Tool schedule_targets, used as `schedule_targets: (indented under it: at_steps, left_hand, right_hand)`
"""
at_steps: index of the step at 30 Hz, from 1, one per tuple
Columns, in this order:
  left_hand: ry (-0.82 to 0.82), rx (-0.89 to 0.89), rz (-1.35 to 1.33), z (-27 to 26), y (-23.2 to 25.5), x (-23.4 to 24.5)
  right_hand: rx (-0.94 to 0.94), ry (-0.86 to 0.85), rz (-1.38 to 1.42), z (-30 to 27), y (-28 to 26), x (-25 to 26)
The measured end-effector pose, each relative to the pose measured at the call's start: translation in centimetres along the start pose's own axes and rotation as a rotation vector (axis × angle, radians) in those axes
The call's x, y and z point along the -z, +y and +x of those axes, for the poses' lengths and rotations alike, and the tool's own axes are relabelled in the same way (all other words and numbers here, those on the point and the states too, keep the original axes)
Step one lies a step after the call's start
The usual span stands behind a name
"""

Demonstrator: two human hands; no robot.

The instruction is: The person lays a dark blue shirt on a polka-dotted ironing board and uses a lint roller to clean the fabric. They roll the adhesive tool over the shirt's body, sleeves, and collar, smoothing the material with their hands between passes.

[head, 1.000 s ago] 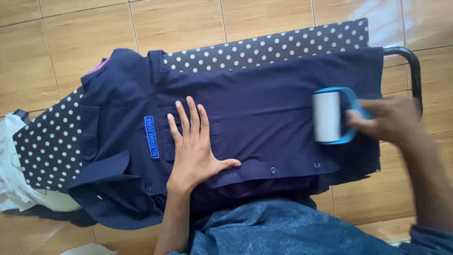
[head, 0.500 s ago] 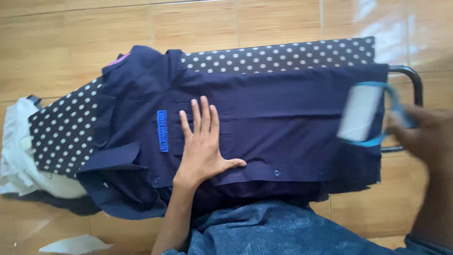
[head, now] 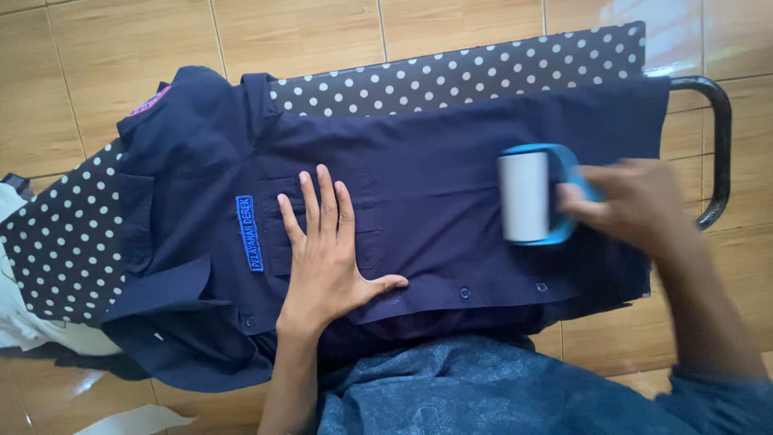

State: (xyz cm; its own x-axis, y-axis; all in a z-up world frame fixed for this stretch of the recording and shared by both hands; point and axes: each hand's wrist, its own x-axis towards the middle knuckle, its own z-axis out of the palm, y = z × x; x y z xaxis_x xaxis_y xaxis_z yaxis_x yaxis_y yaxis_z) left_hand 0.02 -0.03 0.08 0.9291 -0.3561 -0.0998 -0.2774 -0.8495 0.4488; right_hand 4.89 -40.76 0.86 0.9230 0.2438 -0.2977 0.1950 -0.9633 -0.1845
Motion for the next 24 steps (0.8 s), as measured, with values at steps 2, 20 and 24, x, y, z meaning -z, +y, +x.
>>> schedule_targets:
  at_steps: [2,20,24]
  left_hand:
    - [0.007,-0.004,0.0,0.0,0.1,0.0]
    - [0.167,-0.136,-0.007,-5.1,1.1,-2.2]
    - [0.208,-0.154,-0.039,-5.8,0.9,-2.5]
  right_hand:
    - [-0.2,-0.083,-0.086,-2.3,3.5,-0.1]
    - [0.283,-0.118,0.023,5.7,-11.6,3.7]
    - [0.444,-0.072,0.039,9.9,-17.7,3.2]
